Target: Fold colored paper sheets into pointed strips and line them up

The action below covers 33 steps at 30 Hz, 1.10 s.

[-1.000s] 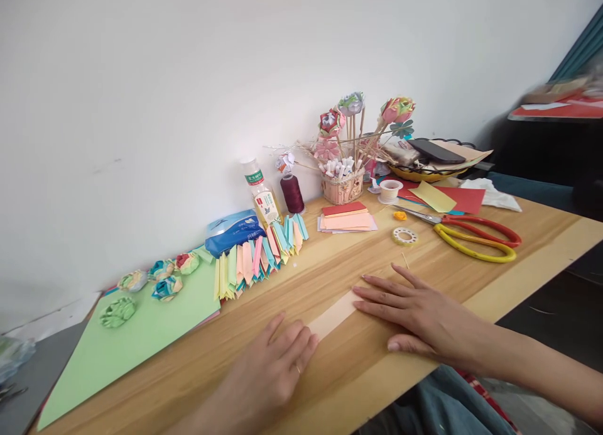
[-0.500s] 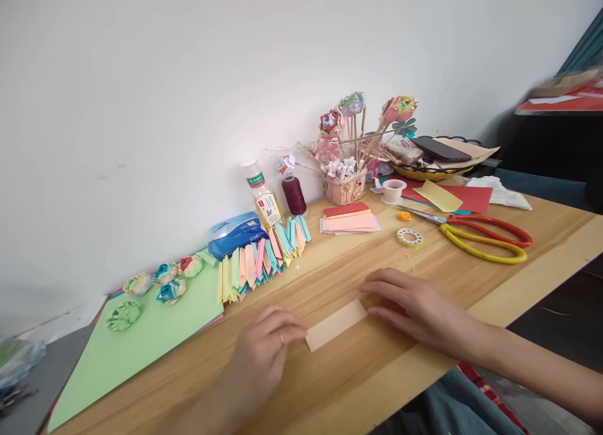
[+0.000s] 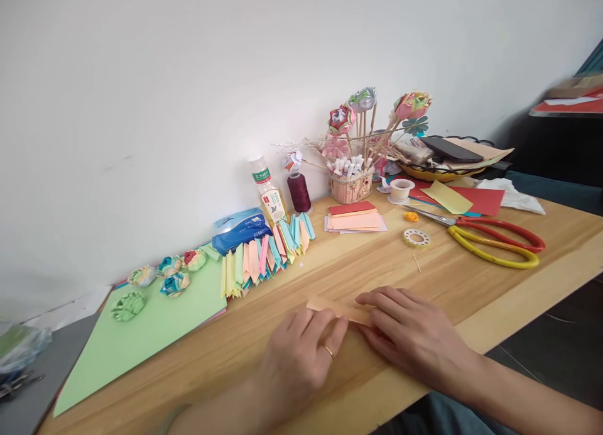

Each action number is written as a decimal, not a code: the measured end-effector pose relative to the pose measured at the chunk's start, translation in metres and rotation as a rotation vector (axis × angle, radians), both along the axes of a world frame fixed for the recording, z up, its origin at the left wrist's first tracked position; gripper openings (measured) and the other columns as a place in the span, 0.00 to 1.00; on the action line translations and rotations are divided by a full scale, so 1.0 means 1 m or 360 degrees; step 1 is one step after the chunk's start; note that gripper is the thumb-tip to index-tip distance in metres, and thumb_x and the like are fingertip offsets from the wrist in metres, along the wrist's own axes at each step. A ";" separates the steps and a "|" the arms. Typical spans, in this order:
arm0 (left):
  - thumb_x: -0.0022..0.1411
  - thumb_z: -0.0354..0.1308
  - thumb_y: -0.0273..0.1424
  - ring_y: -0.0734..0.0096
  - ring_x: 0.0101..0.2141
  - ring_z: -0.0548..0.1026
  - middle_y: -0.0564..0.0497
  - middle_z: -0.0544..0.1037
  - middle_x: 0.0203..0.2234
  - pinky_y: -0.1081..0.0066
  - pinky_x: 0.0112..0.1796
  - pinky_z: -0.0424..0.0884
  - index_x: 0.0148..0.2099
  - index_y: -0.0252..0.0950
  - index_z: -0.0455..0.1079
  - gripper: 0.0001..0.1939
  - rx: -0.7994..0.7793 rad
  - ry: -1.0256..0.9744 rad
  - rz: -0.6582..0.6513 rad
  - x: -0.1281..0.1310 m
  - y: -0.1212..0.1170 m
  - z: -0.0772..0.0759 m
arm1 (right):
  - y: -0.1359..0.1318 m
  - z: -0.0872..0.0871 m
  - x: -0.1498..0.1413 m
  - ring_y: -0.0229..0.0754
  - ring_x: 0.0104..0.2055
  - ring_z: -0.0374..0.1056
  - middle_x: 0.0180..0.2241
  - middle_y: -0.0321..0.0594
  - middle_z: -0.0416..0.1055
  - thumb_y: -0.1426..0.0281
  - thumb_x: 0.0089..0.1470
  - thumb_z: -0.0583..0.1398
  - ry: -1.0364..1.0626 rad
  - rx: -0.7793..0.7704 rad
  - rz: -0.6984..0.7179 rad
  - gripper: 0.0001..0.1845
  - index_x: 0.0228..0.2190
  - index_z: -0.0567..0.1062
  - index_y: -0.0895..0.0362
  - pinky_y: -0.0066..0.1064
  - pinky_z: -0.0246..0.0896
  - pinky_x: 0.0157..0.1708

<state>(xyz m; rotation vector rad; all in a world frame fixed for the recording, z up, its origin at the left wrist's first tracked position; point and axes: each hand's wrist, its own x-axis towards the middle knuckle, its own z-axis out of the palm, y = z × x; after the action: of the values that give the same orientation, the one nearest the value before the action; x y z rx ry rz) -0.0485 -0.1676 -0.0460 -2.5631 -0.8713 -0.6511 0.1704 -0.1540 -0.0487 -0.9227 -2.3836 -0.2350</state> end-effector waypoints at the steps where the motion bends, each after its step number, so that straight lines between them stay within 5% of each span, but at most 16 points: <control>1: 0.64 0.48 0.21 0.67 0.33 0.72 0.44 0.75 0.39 0.70 0.31 0.71 0.53 0.31 0.66 0.16 -0.0037 -0.0004 -0.0032 0.001 0.000 -0.001 | -0.002 0.000 -0.002 0.44 0.34 0.68 0.34 0.44 0.74 0.73 0.59 0.51 0.0010 -0.0038 0.0002 0.12 0.27 0.72 0.58 0.35 0.64 0.32; 6: 0.68 0.42 0.24 0.67 0.41 0.73 0.43 0.73 0.43 0.73 0.38 0.73 0.52 0.28 0.65 0.15 -0.0362 -0.0104 -0.0259 0.004 0.001 0.001 | -0.012 0.007 -0.007 0.40 0.30 0.65 0.28 0.40 0.70 0.70 0.60 0.51 0.0065 -0.0543 0.0094 0.12 0.28 0.71 0.57 0.31 0.61 0.28; 12: 0.67 0.41 0.23 0.63 0.45 0.70 0.43 0.73 0.40 0.65 0.44 0.72 0.50 0.28 0.66 0.15 -0.0461 -0.0105 -0.0266 0.004 0.005 0.003 | -0.014 0.009 -0.005 0.41 0.34 0.66 0.33 0.41 0.70 0.80 0.53 0.50 0.0174 -0.0982 0.0086 0.14 0.37 0.70 0.57 0.32 0.63 0.33; 15: 0.66 0.42 0.23 0.61 0.45 0.70 0.43 0.74 0.38 0.64 0.42 0.72 0.46 0.30 0.68 0.14 -0.0362 -0.0042 -0.0269 0.003 0.005 -0.001 | -0.009 0.004 -0.003 0.41 0.33 0.66 0.32 0.40 0.69 0.79 0.55 0.49 0.0153 -0.0933 0.0061 0.13 0.36 0.70 0.56 0.32 0.62 0.32; 22: 0.66 0.48 0.24 0.63 0.45 0.70 0.46 0.75 0.39 0.63 0.44 0.69 0.45 0.30 0.69 0.10 -0.0126 0.0032 -0.0302 0.002 0.003 -0.008 | 0.003 0.007 0.004 0.44 0.38 0.63 0.37 0.43 0.69 0.80 0.56 0.50 -0.0022 -0.0393 0.0193 0.14 0.29 0.73 0.56 0.36 0.60 0.35; 33: 0.64 0.49 0.23 0.63 0.45 0.71 0.45 0.76 0.41 0.61 0.46 0.68 0.43 0.29 0.71 0.10 0.0032 0.0048 -0.0292 0.000 0.000 -0.012 | 0.004 0.016 0.006 0.42 0.35 0.64 0.29 0.39 0.71 0.72 0.61 0.51 -0.0200 -0.0534 0.0413 0.12 0.33 0.73 0.56 0.35 0.55 0.35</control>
<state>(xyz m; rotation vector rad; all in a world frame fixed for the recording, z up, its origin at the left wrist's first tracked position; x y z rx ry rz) -0.0481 -0.1673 -0.0579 -2.6485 -0.6212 -0.6677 0.1765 -0.1501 -0.0324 -0.7464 -2.6791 0.2197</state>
